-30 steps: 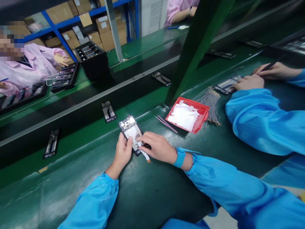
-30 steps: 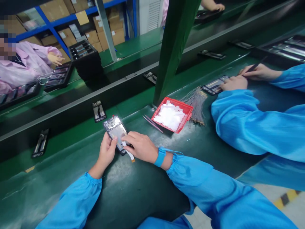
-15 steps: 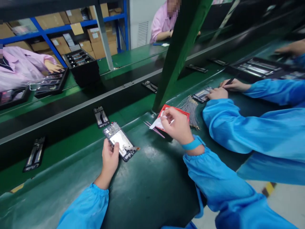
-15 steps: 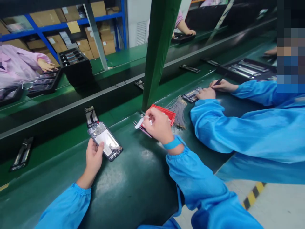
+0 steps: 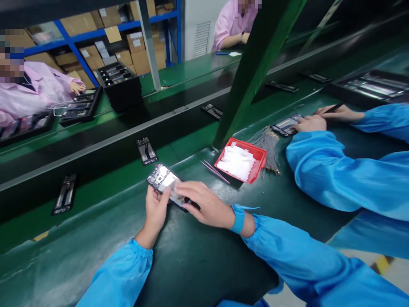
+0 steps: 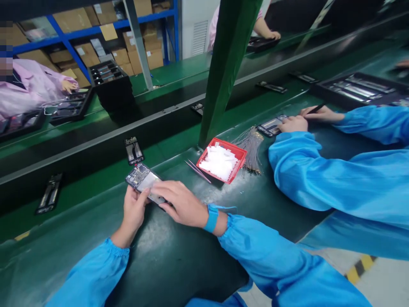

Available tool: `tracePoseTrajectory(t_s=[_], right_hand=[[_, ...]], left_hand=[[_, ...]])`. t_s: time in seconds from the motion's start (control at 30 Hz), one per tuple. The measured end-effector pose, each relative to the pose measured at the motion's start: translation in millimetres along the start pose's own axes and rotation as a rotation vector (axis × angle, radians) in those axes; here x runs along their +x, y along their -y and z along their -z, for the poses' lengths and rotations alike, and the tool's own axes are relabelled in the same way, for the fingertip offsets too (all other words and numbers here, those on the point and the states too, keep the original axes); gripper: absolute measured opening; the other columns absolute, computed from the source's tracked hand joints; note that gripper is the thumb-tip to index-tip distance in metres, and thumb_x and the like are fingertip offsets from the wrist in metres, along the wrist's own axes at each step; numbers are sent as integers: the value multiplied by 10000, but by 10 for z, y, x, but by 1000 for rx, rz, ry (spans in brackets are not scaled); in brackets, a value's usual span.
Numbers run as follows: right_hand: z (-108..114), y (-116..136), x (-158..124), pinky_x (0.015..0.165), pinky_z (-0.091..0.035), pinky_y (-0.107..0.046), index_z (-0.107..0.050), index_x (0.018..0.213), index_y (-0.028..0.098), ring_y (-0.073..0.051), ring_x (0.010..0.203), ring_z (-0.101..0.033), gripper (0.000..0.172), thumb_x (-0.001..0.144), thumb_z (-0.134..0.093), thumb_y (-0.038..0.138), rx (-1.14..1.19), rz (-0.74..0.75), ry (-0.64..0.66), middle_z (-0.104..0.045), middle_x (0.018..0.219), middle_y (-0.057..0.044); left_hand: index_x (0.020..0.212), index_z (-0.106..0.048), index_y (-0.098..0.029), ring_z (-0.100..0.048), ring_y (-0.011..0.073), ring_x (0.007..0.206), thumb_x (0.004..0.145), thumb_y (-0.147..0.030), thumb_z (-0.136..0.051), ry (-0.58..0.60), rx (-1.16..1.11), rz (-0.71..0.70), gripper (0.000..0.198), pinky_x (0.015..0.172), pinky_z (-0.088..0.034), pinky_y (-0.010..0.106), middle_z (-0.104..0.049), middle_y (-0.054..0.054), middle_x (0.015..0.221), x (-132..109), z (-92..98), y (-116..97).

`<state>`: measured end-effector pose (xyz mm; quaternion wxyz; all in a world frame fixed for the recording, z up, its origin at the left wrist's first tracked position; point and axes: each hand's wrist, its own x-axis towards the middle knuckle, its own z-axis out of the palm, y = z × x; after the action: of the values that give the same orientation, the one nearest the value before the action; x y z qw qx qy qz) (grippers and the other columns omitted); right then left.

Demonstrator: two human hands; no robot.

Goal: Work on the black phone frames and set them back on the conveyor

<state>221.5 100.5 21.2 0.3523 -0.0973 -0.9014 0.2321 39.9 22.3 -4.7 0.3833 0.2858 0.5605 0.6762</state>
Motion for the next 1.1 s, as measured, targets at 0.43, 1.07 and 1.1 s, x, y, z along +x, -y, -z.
tracePoseTrajectory(t_s=[0.43, 1.07, 1.1], right_hand=[[-10, -14, -24, 801, -469, -402, -684, 1028, 208, -243, 879, -629, 247, 1088, -445, 218, -82, -268, -215, -700, 977, -87], [-16, -57, -72, 764, -481, -417, -712, 1151, 164, -265, 908, -634, 169, 1071, -564, 172, -310, -68, -36, -719, 1033, -109], [-16, -57, -74, 765, -487, -424, -708, 1147, 156, -269, 911, -637, 168, 1070, -560, 169, -306, -68, -42, -720, 1036, -115]], left_hand=[[1442, -474, -297, -692, 204, 954, 771, -376, -836, 292, 135, 140, 766, 603, -684, 305, -631, 74, 1236, -31, -6, -156], [1324, -567, -248, -661, 122, 717, 820, -428, -787, 217, 228, 108, 578, 476, -651, 260, -609, 33, 1060, -98, -39, -135], [1293, -578, -239, -659, 120, 712, 813, -430, -790, 206, 227, 108, 558, 470, -650, 263, -607, 31, 1053, -98, -42, -134]])
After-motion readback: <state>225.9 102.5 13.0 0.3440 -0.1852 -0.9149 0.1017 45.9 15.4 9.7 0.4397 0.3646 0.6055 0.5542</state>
